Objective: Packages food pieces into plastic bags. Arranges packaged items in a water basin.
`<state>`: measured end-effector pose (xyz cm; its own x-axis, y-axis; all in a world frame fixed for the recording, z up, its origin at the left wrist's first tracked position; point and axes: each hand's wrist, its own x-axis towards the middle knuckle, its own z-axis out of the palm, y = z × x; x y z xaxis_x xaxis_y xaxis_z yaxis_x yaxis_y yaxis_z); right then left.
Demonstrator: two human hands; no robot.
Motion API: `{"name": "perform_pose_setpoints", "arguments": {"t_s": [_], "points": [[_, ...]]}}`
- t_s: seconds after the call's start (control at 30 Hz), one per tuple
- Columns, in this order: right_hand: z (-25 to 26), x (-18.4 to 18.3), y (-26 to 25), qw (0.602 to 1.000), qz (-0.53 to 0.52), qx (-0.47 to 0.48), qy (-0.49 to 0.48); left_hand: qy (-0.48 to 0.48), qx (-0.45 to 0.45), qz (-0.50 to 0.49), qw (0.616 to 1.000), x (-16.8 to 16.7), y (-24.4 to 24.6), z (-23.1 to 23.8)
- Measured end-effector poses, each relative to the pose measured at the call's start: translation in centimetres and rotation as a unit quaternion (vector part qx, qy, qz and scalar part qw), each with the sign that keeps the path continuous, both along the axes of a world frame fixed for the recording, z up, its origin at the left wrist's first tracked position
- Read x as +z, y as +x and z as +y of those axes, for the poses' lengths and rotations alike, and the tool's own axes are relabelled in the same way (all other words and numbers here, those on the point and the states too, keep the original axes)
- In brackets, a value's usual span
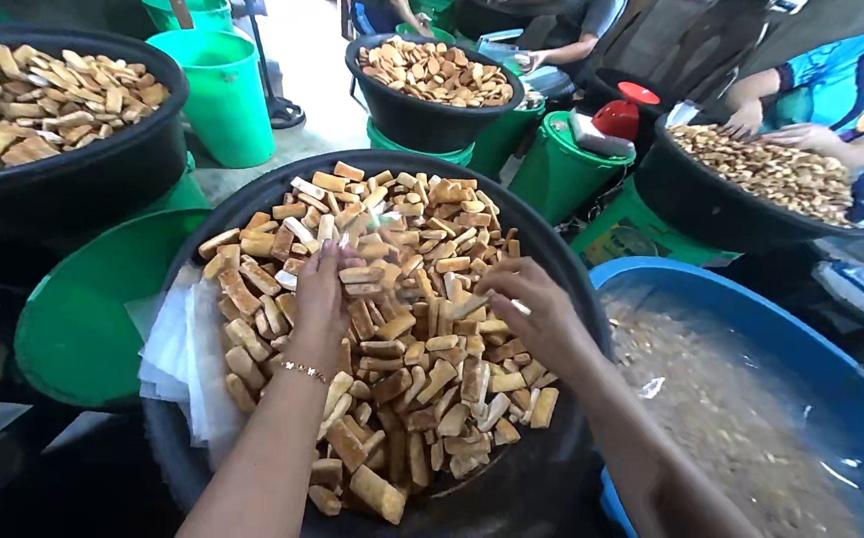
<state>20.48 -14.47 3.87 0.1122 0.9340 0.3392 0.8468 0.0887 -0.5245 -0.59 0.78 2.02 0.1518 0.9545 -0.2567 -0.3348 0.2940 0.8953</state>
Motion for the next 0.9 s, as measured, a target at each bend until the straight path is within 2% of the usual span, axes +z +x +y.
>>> {"name": "perform_pose_setpoints", "arguments": {"t_s": [0.07, 0.13, 0.2, 0.27, 0.37, 0.4, 0.47, 0.53, 0.6, 0.67, 0.77, 0.83, 0.9], "points": [[0.1, -1.6, -0.2, 0.996, -0.035, 0.001, -0.078, -0.006, 0.007, -0.01, 1.0, 0.2, -0.3, -0.1], [0.5, -2.6, 0.0, 0.988, -0.027, 0.008, -0.153, -0.007, 0.014, -0.009, 1.0, 0.3, -0.5, 0.0], [0.8, -2.8, 0.4, 0.986, 0.001, 0.01, -0.165, -0.007, 0.022, 0.004, 1.0, 0.1, -0.5, 0.1], [0.7, -2.3, 0.6, 0.993, 0.067, -0.018, -0.1, -0.004, 0.02, 0.02, 1.0, 0.0, -0.3, 0.0], [-0.1, -0.1, -0.1, 0.978, 0.181, -0.03, 0.098, 0.009, 0.012, 0.033, 0.999, -0.4, 0.3, -0.1], [-0.3, 0.8, -0.9, 0.97, 0.182, -0.022, 0.162, 0.009, -0.003, 0.036, 0.999, -0.4, 0.4, -0.3], [-0.1, 1.6, -2.4, 0.959, 0.087, -0.022, 0.27, 0.009, -0.038, 0.046, 0.998, -0.1, 1.0, -1.1], [0.9, 1.5, -3.5, 0.941, -0.014, -0.014, 0.337, 0.005, -0.088, 0.046, 0.995, 0.6, 1.6, -2.1], [2.2, 0.7, -4.0, 0.93, -0.051, 0.017, 0.362, -0.011, -0.133, 0.028, 0.991, 1.3, 2.1, -3.1], [3.1, 0.0, -4.0, 0.929, -0.051, 0.051, 0.364, -0.025, -0.183, -0.033, 0.982, 1.8, 2.1, -3.8], [3.0, 0.1, -3.0, 0.927, -0.033, 0.061, 0.368, 0.022, -0.252, -0.135, 0.958, 1.5, 1.4, -3.9], [1.6, 0.5, -1.9, 0.939, 0.009, 0.045, 0.342, 0.05, -0.239, -0.153, 0.958, 1.1, 1.2, -3.5], [-0.5, 0.2, -0.7, 0.97, 0.033, 0.028, 0.239, 0.04, -0.18, -0.169, 0.968, 1.2, 0.9, -2.8]]}}
